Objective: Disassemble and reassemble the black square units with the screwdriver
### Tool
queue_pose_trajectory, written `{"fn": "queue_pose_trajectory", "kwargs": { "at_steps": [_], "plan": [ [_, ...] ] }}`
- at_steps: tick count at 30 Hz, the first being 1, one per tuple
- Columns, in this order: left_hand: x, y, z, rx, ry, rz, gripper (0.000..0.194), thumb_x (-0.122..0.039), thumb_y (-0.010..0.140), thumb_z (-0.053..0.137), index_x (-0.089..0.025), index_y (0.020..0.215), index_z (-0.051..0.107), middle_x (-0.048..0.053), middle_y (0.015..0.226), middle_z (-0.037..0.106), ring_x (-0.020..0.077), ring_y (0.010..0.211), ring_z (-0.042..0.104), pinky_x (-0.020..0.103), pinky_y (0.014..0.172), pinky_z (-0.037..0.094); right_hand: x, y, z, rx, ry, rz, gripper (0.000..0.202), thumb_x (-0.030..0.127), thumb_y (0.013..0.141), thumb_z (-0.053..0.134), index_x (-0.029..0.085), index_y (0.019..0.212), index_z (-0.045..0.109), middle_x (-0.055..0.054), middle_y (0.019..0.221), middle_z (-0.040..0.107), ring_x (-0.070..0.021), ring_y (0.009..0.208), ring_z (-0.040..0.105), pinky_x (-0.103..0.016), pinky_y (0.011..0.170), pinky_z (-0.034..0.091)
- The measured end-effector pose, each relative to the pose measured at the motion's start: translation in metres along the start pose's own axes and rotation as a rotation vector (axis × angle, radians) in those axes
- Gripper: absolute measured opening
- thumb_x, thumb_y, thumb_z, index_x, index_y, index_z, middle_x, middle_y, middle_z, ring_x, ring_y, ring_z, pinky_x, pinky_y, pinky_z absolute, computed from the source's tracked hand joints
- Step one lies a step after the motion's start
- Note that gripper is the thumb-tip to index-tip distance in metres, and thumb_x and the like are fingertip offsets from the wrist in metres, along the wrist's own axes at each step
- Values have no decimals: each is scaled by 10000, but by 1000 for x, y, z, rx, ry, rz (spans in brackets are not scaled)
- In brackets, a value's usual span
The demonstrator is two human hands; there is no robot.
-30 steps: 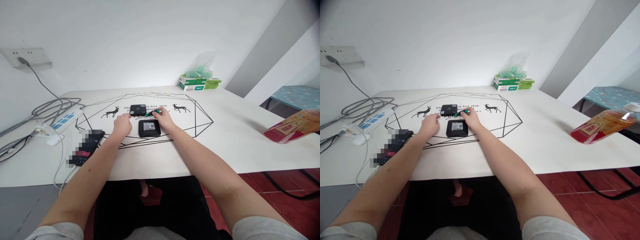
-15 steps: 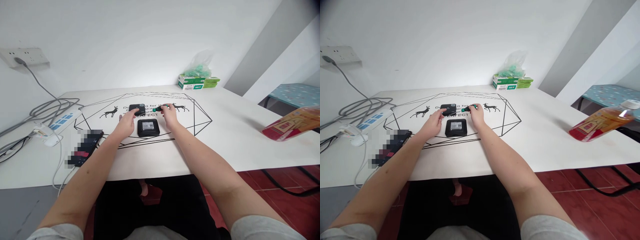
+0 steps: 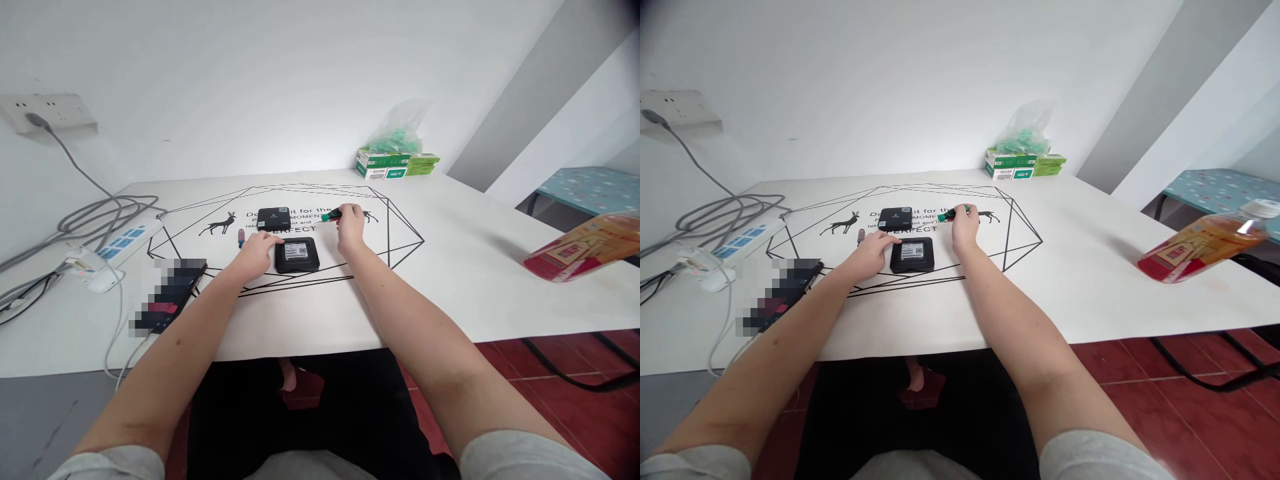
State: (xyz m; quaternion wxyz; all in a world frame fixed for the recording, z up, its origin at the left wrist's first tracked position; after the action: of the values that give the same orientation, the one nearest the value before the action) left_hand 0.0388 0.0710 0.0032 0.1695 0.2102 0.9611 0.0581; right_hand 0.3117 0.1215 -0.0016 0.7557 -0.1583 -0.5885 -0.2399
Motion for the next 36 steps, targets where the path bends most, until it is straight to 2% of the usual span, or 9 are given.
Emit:
{"fn": "queue_pose_trajectory", "kwargs": {
  "at_steps": [3,7,11,15,17,23,29,36],
  "plan": [
    [1,0,-3,-46,-19,-8,732,15,867,466,-277,1521,612,116,1419,633,340,1379,565,569,1235,419,-2,5,-3,-15,-12,-11,82,222,921,579,253,861,533,53,719,630,-138,656,628,-277,660,447],
    [1,-1,3,52,-5,-5,722,21,855,472,-287,1489,632,107,1387,666,346,1358,585,597,1252,400,-5,11,-6,-18,-31,-6,93,249,916,591,259,860,517,52,711,620,-145,652,617,-282,658,444],
    [3,1,-4,-68,-59,-19,728,-23,897,479,-240,1593,482,129,1456,658,341,1401,579,619,1260,397,-6,16,-10,-19,-41,-41,84,279,895,587,262,847,520,50,758,608,-142,660,621,-295,685,476],
    [4,4,8,30,-14,27,563,-92,948,485,-221,1489,572,142,1466,667,358,1420,562,594,1230,445,-6,19,-12,-18,-76,-78,79,313,894,574,265,848,530,48,789,608,-149,689,639,-313,730,508],
    [5,4,13,64,14,50,556,-79,929,491,-233,1451,606,133,1481,664,360,1430,551,582,1223,457,-6,21,-14,-23,-96,-79,82,324,898,566,268,848,533,48,784,608,-153,693,631,-317,732,509],
    [7,5,12,38,39,49,613,-86,946,477,-207,1541,556,147,1554,623,370,1443,544,580,1228,453,-7,24,-17,-25,-120,-90,55,287,876,578,266,829,560,42,779,620,-159,721,601,-315,726,512],
    [2,3,10,59,72,71,578,-83,964,464,-213,1514,584,142,1517,640,365,1413,569,569,1221,462,-8,27,-14,26,-62,-165,56,289,848,567,254,835,609,28,837,619,-148,751,608,-291,706,512],
    [2,2,12,87,84,68,595,-87,968,469,-200,1545,562,155,1532,639,368,1430,563,565,1231,451,-7,27,-10,57,-62,-181,54,307,842,585,260,818,593,34,784,582,-153,706,599,-305,688,511]
  ]
}}
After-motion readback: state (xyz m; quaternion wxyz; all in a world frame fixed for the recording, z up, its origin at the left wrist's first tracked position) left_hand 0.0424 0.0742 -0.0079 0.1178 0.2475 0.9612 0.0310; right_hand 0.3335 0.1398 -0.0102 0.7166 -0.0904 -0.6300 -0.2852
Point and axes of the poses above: each hand's wrist, its own y-axis towards the middle knuckle, its own z-axis out of the palm, x = y × z, the point moved 7 cm from there along y, towards the middle knuckle
